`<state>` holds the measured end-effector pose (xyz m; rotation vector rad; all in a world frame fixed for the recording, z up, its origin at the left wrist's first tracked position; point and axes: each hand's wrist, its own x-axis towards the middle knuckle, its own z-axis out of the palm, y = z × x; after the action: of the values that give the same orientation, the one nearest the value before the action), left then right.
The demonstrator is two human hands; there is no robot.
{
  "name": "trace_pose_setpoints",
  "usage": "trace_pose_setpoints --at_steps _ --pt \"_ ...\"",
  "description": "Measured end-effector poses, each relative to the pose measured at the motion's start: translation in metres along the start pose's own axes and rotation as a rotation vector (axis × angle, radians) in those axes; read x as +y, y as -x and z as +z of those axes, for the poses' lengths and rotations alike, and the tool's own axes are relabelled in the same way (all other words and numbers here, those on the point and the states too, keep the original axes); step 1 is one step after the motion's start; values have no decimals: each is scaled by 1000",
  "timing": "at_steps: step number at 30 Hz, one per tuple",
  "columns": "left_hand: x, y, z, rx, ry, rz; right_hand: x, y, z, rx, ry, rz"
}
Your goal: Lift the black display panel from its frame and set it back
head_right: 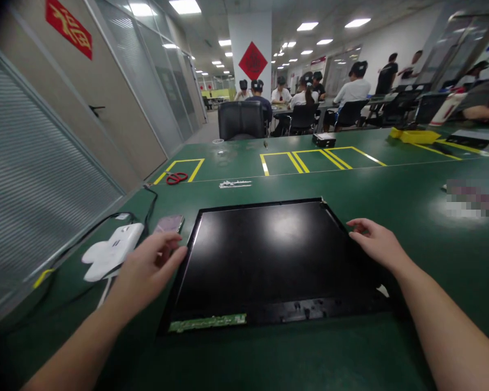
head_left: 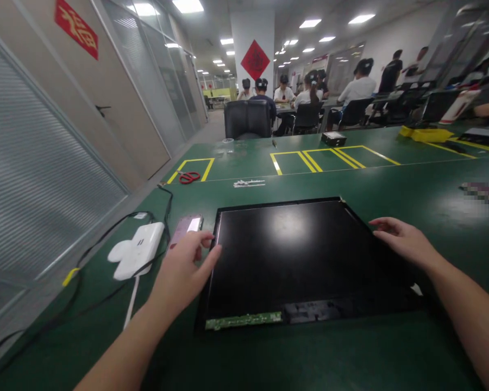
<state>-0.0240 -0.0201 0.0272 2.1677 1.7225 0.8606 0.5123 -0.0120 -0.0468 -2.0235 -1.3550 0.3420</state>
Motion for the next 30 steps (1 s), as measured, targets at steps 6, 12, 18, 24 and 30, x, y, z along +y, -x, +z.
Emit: trace_pose_setpoints --at_steps 6,12,18,24,30 --pt "-15 -1 19 -274 -342 -118 6 -3 2 -73 74 -6" --pt "-25 -3 16 -350 -183 -105 10 -3 4 -67 61 -64" --pt "-31 -7 17 -183 184 -186 2 2 6 -15 40 -52" --pt "-13 -2 30 -62 940 -726 -3 2 6 -38 85 15" --pt "-8 -2 36 -42 1060 -844 -5 1 3 -58 123 -5"
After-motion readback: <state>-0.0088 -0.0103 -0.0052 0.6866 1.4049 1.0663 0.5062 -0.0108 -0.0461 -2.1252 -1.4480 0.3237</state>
